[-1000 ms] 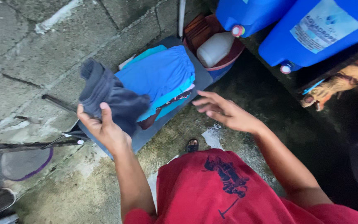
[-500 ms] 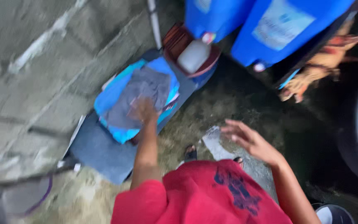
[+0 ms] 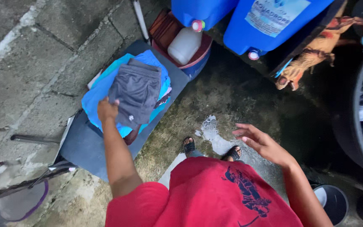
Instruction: The person handles wet clothing from a basin, attaches garments like socks and underwear to a circular clip hanger, and fills several metal basins with water from a hose before hanging larger clothing items on a clothesline.
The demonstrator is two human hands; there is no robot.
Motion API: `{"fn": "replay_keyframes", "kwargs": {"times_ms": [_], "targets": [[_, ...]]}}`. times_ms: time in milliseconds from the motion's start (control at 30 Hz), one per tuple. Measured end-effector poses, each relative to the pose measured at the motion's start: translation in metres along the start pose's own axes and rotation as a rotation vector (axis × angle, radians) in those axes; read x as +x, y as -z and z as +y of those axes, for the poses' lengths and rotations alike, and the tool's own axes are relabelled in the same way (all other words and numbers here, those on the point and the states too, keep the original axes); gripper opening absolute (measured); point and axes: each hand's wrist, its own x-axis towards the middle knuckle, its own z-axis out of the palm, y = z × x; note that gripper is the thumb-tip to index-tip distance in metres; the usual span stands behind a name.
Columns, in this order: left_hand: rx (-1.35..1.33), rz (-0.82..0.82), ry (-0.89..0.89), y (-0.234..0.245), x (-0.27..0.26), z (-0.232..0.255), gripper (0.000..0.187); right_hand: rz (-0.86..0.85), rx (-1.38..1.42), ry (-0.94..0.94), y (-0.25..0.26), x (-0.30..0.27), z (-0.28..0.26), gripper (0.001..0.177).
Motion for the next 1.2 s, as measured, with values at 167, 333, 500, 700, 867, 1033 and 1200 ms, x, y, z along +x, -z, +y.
{"fn": "replay_keyframes", "kwargs": {"times_ms": [167,333,500,700,867,1033,1200], "targets": [[-0.265,-0.039,-0.188,0.073,0.057,-0.041,0.075,-0.074,-0.125,0.042,-0.012,0.015,-0.016,0.054],[0.219,-0.053,0.130,0.115,0.068,-0.038,0.083,-0.089,-0.175,0.013,-0.014,0.018,-0.014,0.056],[0.314,-0.048,-0.177,0.032,0.004,0.055,0.062,-0.046,-0.199,0.129,-0.001,0.012,0.007,0.055],[-0.391,-0.668,-1.002,-0.014,-0.144,0.344,0.046,0.123,-0.181,-0.083,0.028,-0.044,0.011,0.054],[-0.633,-0.801,-1.279,0.067,-0.260,0.555,0.033,0.382,-0.062,0.209,0.059,-0.112,0.054,0.050],[-0.554,-0.667,-1.591,0.065,-0.340,0.712,0.033,0.621,0.394,0.210,0.085,-0.195,0.108,0.046],[-0.634,-0.499,-1.715,-0.035,-0.404,0.849,0.066,0.945,0.491,0.305,0.111,-0.267,0.158,0.040]]}}
